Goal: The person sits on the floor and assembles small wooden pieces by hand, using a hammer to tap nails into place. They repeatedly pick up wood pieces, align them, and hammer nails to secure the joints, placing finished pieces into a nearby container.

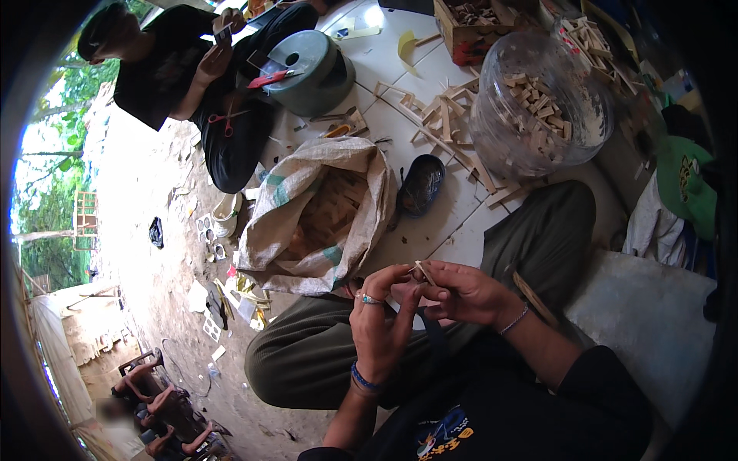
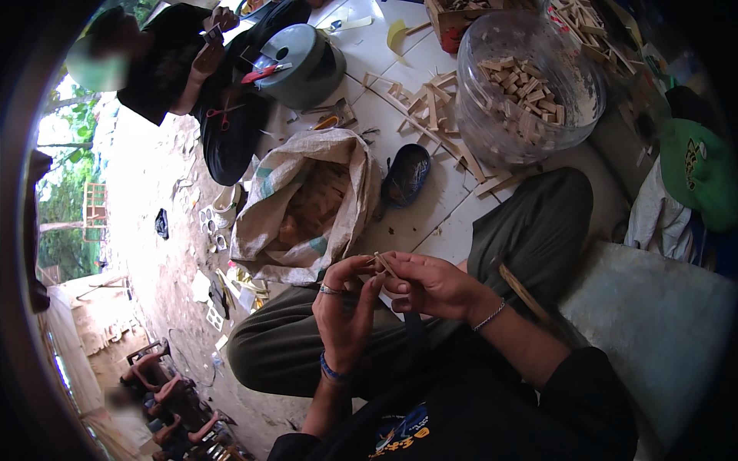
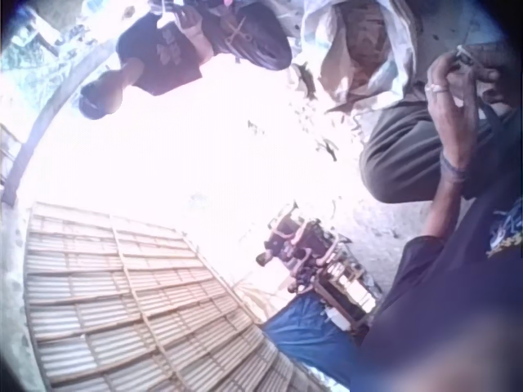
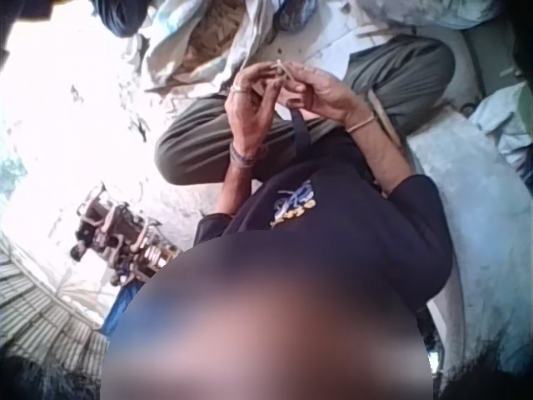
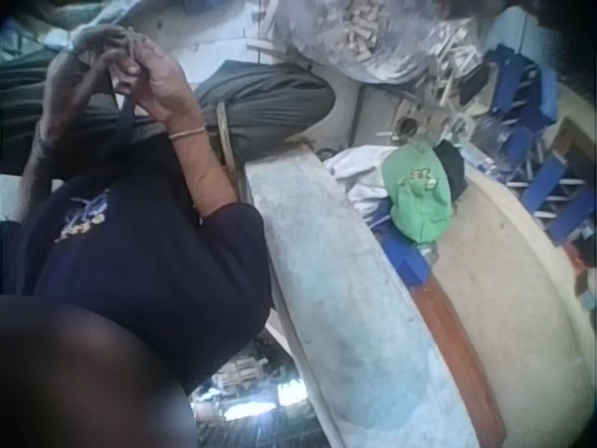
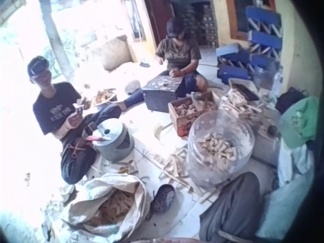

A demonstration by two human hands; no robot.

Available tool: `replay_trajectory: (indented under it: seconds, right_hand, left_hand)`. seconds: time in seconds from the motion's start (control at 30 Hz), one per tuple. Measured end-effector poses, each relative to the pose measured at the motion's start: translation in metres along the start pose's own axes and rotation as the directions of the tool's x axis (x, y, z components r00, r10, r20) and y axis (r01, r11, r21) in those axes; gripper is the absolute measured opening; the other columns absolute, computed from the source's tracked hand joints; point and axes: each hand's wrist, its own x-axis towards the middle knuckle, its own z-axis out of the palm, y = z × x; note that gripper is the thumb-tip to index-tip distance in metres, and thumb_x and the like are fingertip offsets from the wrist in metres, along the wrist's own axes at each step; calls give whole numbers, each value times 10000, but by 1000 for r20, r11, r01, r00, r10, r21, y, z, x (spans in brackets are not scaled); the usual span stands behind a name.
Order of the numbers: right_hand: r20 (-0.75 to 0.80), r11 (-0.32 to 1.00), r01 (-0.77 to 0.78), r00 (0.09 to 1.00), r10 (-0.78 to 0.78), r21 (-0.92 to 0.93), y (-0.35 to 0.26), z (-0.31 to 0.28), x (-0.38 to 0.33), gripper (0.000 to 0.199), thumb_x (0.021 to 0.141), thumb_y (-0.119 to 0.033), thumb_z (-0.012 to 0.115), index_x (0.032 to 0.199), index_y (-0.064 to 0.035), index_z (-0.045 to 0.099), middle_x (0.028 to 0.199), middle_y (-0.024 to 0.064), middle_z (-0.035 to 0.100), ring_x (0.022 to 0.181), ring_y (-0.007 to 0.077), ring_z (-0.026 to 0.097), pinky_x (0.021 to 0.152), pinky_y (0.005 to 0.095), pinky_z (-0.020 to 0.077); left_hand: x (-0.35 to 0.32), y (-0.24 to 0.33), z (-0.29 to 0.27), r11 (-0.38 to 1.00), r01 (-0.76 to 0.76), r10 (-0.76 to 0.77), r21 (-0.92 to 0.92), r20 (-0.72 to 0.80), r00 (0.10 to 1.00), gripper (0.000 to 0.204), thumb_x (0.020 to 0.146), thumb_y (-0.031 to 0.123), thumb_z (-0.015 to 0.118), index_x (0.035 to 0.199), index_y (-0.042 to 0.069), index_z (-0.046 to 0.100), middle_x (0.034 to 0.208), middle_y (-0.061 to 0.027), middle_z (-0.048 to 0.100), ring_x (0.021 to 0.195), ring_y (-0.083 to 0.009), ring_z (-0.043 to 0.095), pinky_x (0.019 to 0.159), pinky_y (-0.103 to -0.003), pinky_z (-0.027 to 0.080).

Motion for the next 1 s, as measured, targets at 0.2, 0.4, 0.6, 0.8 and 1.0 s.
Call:
replay_trajectory:
  seconds: [0.2,0.4,0.6,0.8,1.0]
  right_hand:
    - [-171,986,60,981,-87,-155,2,8,1,260,1150,-268,484,1322,-93,569,925,-33,603,821,55,548,717,252,436]
    - [-298,898,52,934,-199,-437,5,16,8,239,1142,-232,513,1308,-66,562,1009,20,666,867,77,618,780,235,499]
    - [-183,558,83,896,-405,-826,3,27,22,236,1112,-160,568,1300,-17,564,1097,58,704,1050,95,678,898,264,541]
    - [-92,189,-50,970,-223,-981,-31,58,45,211,1063,-96,613,1245,-6,670,1168,75,744,1090,108,681,935,281,534]
    - [-12,-43,-27,951,-310,-999,-59,16,146,244,1055,-199,652,1204,-17,716,1062,87,778,965,146,721,831,292,537]
  left_hand:
    - [-6,-3,4,944,148,-155,-294,0,988,414,975,24,735,1358,20,579,1224,-109,698,1067,-173,702,894,-315,566]
    - [-7,-9,2,912,202,-215,-358,5,977,445,1011,39,696,1425,19,536,1273,-151,702,1107,-192,708,946,-327,570]
    - [-9,-9,-3,837,291,-297,-463,62,953,470,1035,51,672,1485,27,539,1278,-151,732,1163,-181,687,986,-320,557]
    - [-4,-15,-14,602,206,-386,-772,-54,921,358,1081,70,606,1427,-19,576,1315,-168,710,1213,-187,667,1070,-332,511]
    - [-12,-20,-25,458,134,-431,-879,-88,898,267,1112,97,552,1346,-22,600,1207,-140,715,1130,-197,689,1028,-346,533]
